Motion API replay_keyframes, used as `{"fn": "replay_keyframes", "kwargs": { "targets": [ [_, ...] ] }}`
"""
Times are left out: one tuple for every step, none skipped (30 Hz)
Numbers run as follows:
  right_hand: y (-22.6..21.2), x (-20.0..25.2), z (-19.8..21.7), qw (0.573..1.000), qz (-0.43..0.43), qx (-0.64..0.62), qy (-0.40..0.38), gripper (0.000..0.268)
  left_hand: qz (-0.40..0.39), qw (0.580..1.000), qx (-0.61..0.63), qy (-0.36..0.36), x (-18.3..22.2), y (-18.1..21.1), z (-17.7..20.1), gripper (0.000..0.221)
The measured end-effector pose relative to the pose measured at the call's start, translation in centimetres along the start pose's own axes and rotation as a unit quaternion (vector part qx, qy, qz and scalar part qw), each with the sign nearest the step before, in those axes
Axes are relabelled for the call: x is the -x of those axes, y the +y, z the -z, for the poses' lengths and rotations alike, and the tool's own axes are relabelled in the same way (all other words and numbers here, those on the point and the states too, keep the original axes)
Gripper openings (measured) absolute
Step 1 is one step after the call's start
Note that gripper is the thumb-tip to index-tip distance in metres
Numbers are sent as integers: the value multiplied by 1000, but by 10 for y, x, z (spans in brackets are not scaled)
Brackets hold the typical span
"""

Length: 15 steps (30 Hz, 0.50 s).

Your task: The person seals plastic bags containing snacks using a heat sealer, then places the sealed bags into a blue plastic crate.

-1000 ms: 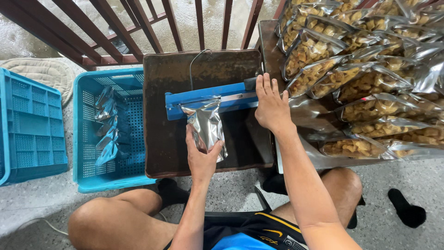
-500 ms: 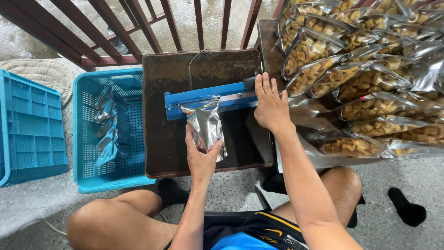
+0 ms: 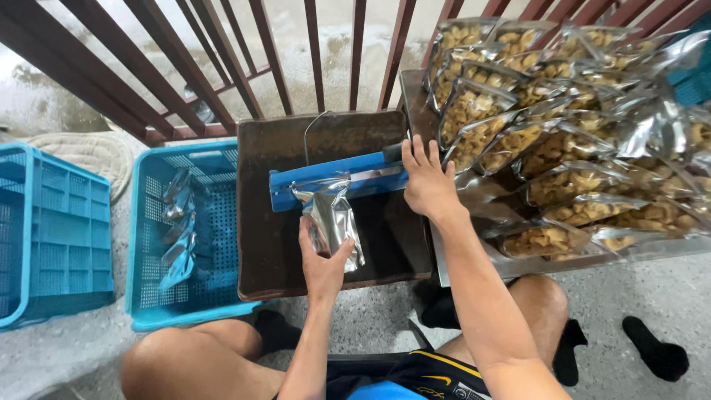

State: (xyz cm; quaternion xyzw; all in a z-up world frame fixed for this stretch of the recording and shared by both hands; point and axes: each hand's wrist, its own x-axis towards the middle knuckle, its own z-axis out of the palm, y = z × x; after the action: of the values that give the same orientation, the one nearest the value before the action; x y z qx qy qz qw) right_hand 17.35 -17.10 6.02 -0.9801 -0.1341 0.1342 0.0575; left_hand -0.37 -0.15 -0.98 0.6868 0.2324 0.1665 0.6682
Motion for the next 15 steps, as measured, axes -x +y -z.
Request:
{"fn": "replay_keyframes", "kwargs": {
  "targets": [
    [1, 5, 7, 998, 31, -22, 48, 80, 11, 997, 80, -13, 1, -2, 0, 103],
    [1, 12, 15, 992, 62, -44, 96, 80, 7, 996, 82, -14, 2, -3, 0, 103],
    [2, 21, 23, 992, 61, -43, 98, 80, 75, 982, 169, -45, 6, -4, 0, 102],
    [2, 32, 32, 970, 127, -104, 181, 74, 141, 954, 254, -76, 9, -5, 1, 101],
    [1, 43, 41, 932, 191, -163, 261, 68, 140, 954, 254, -77, 14, -6, 5, 101],
    [-2, 54, 50, 932, 190, -162, 262, 68, 159, 880, 407, -185, 21, -5, 10, 89],
    [-6, 65, 58, 920, 146, -291, 216, 55, 171, 770, 544, -287, 26, -4, 14, 82],
    [-11, 72, 65, 890, 100, -414, 163, 44, 169, 770, 544, -288, 29, 0, 15, 82],
    [-15, 76, 71, 890, 100, -413, 166, 44, 181, 694, 608, -340, 33, 5, 14, 80],
    [-18, 79, 77, 873, 127, -460, 99, 46, 191, 610, 664, -387, 36, 11, 12, 79],
    [-21, 80, 80, 851, 153, -502, 30, 51, 189, 609, 665, -388, 40, 20, 10, 79],
    [-23, 83, 82, 851, 153, -501, 31, 51, 194, 568, 690, -404, 43, 29, 8, 81],
    [-25, 84, 81, 863, 188, -467, 39, 50, 198, 526, 714, -419, 45, 38, 7, 84],
    [-27, 85, 80, 873, 221, -431, 47, 48, 195, 525, 714, -420, 45, 46, 5, 84],
    [-28, 85, 78, 874, 223, -431, 46, 48, 202, 513, 719, -424, 46, 51, 4, 85]
  ]
}}
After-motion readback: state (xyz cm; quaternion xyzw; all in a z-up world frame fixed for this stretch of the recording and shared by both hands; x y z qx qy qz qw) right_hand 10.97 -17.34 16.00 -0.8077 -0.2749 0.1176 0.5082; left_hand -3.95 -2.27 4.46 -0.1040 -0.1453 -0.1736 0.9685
